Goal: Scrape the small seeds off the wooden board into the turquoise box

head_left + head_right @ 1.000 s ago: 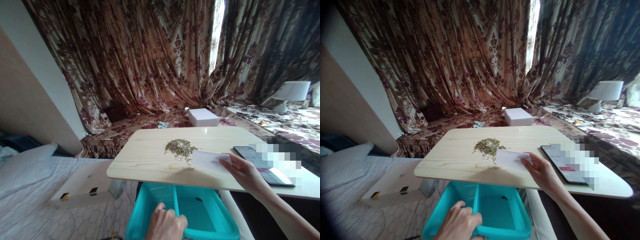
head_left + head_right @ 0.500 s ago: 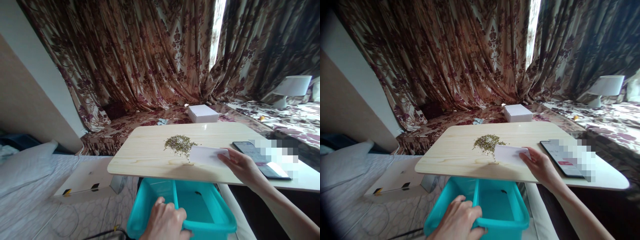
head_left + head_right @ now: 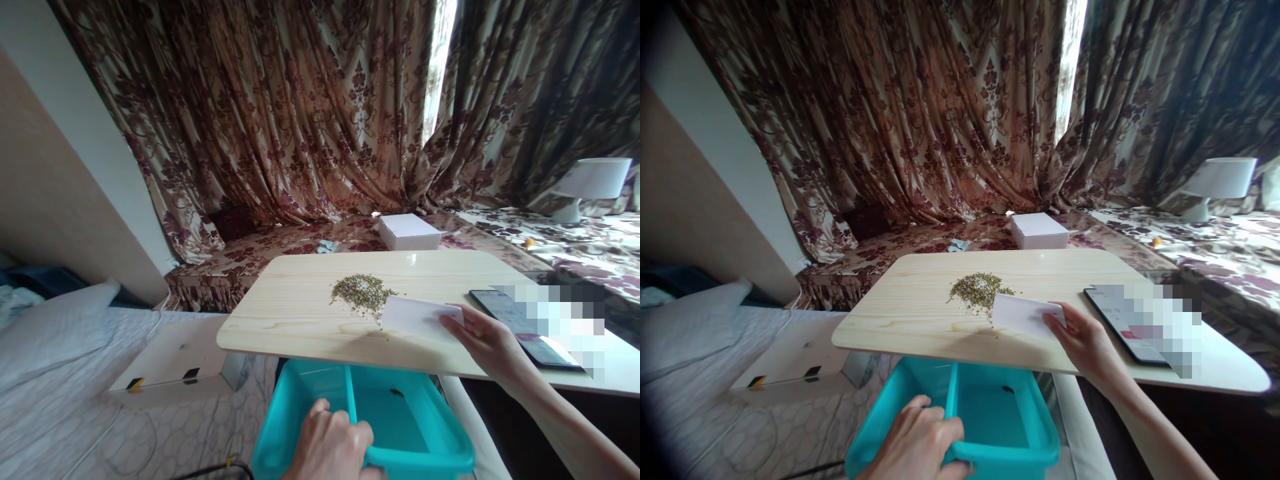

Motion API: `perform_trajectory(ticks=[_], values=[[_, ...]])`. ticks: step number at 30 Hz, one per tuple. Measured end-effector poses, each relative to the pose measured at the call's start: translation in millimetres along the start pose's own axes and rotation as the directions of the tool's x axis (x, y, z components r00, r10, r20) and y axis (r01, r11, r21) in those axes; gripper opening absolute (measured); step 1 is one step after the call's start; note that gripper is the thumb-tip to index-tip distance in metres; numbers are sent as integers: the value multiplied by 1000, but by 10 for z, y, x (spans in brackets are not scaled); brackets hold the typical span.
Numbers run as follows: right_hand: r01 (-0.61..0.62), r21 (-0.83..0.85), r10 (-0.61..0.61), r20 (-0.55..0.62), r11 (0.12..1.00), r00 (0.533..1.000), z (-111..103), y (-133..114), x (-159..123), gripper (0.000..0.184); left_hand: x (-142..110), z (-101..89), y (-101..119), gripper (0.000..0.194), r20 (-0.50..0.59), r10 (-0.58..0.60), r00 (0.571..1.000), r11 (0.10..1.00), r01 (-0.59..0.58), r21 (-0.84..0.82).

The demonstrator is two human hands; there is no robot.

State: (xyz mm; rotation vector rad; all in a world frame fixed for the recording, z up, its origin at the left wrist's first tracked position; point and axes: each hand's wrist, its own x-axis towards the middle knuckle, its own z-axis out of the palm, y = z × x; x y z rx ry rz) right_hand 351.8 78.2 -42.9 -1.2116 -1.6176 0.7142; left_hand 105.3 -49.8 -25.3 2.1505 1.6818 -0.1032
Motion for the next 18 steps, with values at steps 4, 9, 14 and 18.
perform_trajectory(ticks=[4,9,14,18], values=[[20,-36,-19,35,999,999,32,-62,20,38,-4,-3,-10,20,-3,6,1000,1000,-6,13],[29,6,-30,85,1000,996,36,-106,-3,35,-27,-25,2,20,1,-1,1000,999,1,32],[34,13,-35,86,999,996,37,-106,-5,31,-26,-13,-1,23,7,-11,1000,999,11,33],[22,43,-27,131,999,991,33,-94,-62,31,-30,21,-21,24,-16,-4,1000,999,4,33]])
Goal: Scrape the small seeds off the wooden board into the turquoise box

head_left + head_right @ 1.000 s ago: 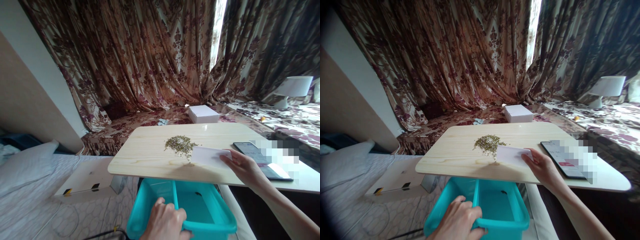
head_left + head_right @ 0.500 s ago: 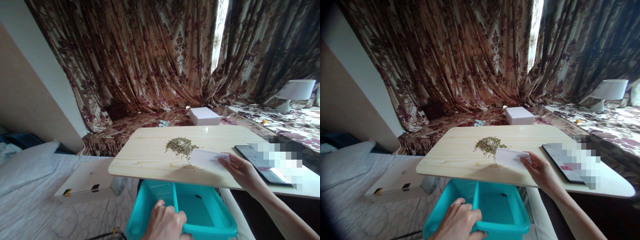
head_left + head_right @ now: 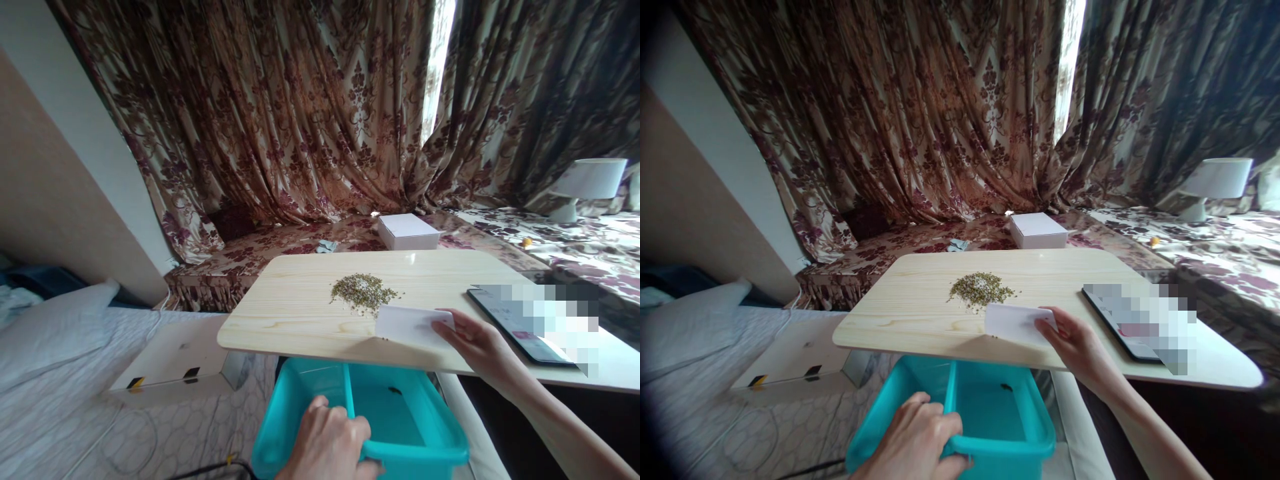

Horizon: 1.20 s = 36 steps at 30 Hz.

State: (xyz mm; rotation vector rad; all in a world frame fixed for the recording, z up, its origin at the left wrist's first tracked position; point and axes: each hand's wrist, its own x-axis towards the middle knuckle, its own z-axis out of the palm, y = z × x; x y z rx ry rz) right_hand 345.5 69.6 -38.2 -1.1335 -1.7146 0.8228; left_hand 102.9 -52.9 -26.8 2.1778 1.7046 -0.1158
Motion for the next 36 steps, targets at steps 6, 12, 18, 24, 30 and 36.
perform_trajectory(ticks=[6,12,18,24,30,36], values=[[-84,73,73,135,994,988,-63,-107,-216,31,-43,-111,53,24,22,-11,1000,1000,11,7],[-40,-53,32,-137,998,990,-166,-62,-59,36,108,63,175,28,89,62,994,996,-68,65],[34,-178,-58,-133,983,989,-94,32,155,32,377,669,365,18,-71,173,982,976,-161,147],[97,-179,-118,-109,979,987,-10,-24,191,27,435,798,455,18,-132,161,978,971,-133,199],[117,-164,-132,-85,980,988,15,-59,198,25,307,411,416,27,24,200,980,963,-201,177],[96,-166,-112,-90,981,990,32,-81,189,24,172,115,284,28,82,156,984,974,-168,154]])
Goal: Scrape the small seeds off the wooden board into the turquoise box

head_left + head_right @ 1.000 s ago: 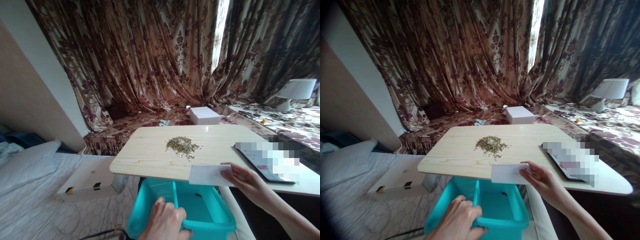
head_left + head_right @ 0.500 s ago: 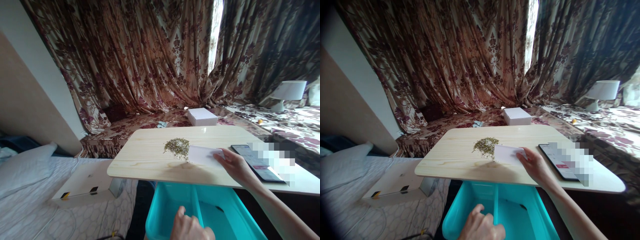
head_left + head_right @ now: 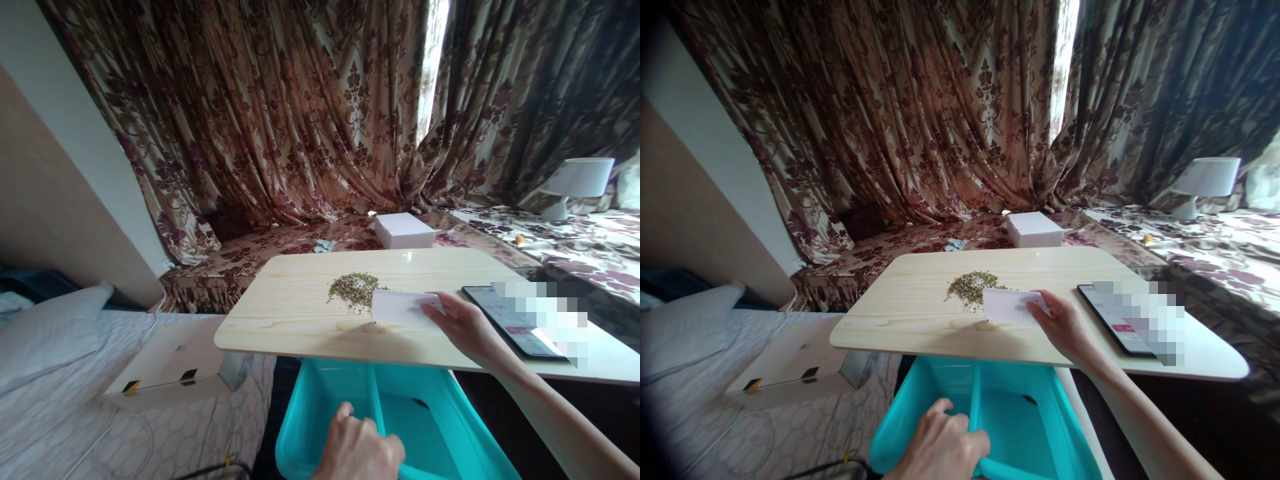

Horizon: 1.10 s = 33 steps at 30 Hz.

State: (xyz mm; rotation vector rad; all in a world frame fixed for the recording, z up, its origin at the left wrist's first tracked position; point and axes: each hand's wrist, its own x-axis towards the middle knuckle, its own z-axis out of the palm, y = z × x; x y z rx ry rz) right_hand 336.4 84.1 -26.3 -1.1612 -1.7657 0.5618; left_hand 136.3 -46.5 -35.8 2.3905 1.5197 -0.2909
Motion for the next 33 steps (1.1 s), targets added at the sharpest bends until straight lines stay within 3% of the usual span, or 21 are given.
perform_trajectory(ticks=[13,23,28,33], values=[[-24,-16,24,16,1000,1000,-14,36,-27,22,-238,-207,-97,22,-4,-118,993,982,116,-152],[-86,77,85,25,993,996,37,81,-52,23,-266,-39,-260,20,-107,-132,986,985,118,-124],[-106,199,80,134,974,988,56,79,-62,26,-279,15,-316,21,-154,-138,978,983,116,-145],[-127,220,71,248,967,966,-34,-42,-132,28,-307,3,-350,20,-169,-137,976,980,109,-163]])
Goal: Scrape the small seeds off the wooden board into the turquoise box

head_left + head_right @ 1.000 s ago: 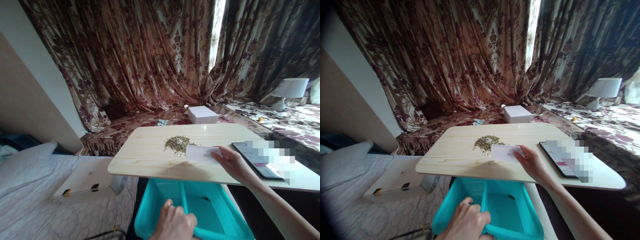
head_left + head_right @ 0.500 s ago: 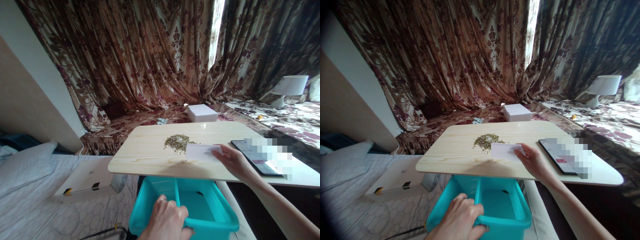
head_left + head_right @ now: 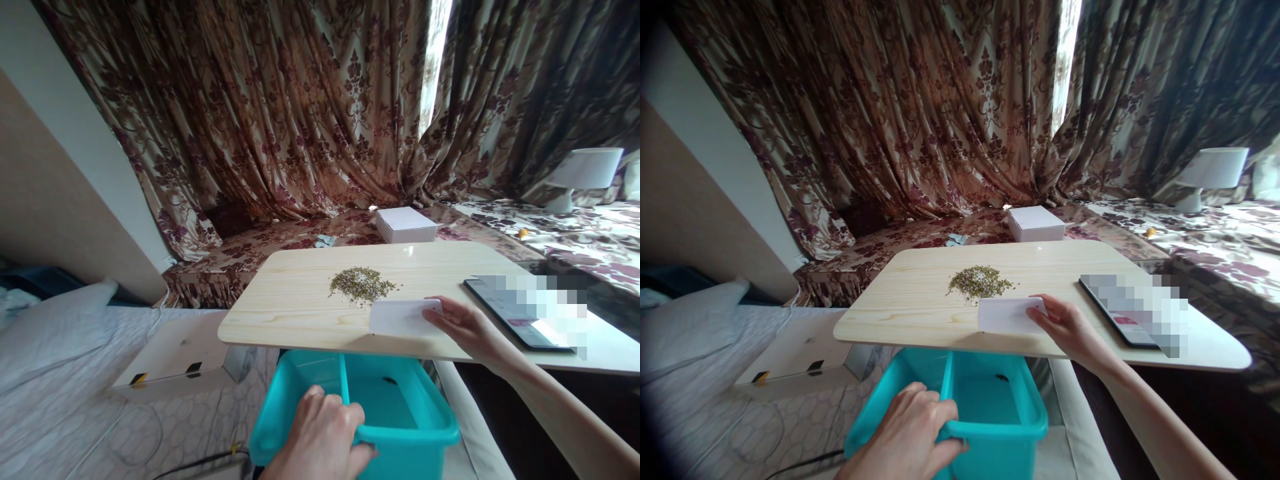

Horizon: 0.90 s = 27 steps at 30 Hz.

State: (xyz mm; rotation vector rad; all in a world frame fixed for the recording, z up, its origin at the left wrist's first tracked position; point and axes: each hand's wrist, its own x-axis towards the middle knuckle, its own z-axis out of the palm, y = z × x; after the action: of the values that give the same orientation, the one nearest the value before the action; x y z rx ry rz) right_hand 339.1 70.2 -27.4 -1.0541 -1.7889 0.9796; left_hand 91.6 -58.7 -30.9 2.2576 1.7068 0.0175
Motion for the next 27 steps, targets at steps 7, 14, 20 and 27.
perform_trajectory(ticks=[7,14,20,27], values=[[-67,-32,63,-113,997,992,-161,-117,-116,35,15,-81,125,20,74,-23,997,999,22,24],[-89,-85,57,-330,992,942,-209,91,-11,39,195,96,520,27,173,91,981,988,-111,111],[-33,-142,-15,-328,989,945,-141,223,11,38,348,353,746,30,57,180,982,966,-187,181],[-17,-97,-8,-253,995,967,-17,174,-14,34,349,89,874,26,209,157,965,970,-191,150]])
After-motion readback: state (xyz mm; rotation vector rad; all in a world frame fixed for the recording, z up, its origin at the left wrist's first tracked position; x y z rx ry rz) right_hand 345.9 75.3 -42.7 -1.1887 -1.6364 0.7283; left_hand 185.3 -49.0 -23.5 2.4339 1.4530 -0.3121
